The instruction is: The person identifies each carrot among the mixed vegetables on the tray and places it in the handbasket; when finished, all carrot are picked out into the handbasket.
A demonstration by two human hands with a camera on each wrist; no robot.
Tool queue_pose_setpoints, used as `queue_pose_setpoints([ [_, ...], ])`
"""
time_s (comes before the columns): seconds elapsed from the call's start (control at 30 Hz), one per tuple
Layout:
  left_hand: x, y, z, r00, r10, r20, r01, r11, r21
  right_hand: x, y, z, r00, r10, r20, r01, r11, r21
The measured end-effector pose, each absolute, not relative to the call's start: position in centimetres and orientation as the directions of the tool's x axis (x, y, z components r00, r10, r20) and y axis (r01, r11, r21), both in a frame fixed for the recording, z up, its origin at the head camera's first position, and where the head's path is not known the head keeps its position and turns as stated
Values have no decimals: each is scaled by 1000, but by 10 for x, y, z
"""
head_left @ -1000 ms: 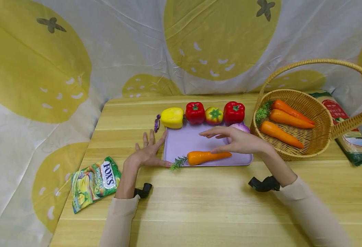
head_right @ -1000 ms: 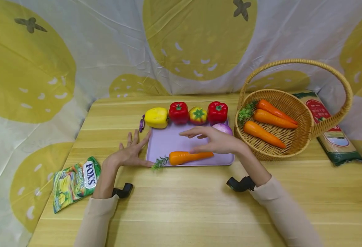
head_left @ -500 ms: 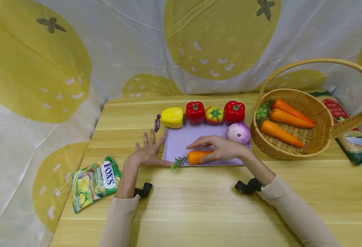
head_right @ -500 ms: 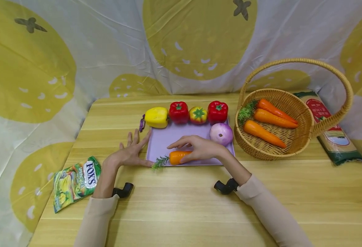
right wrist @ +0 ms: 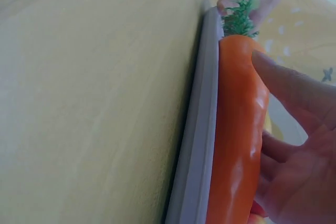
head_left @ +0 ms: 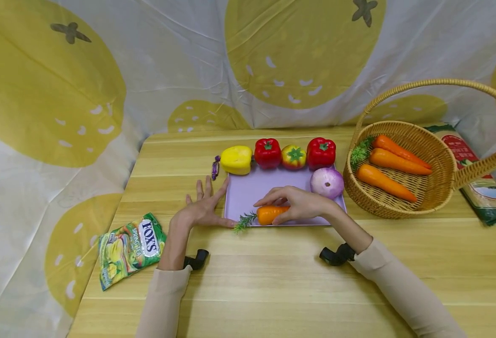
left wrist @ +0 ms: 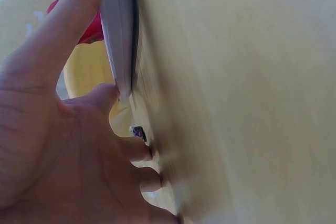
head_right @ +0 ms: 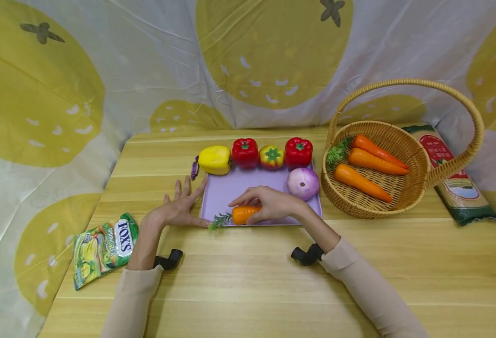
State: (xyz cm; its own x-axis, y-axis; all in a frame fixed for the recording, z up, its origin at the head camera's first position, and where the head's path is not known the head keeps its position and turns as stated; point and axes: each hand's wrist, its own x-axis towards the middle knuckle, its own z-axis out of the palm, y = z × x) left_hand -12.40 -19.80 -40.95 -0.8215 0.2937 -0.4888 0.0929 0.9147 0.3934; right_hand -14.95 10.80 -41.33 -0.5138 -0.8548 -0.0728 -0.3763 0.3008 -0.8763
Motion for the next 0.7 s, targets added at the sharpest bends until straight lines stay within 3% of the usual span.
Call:
queue_pose_setpoints([
  [0.7, -124, -197, -410, -822, 291, -490, 90, 915, 393, -149, 106, -416, -542, -837, -73, -373, 318, -872],
])
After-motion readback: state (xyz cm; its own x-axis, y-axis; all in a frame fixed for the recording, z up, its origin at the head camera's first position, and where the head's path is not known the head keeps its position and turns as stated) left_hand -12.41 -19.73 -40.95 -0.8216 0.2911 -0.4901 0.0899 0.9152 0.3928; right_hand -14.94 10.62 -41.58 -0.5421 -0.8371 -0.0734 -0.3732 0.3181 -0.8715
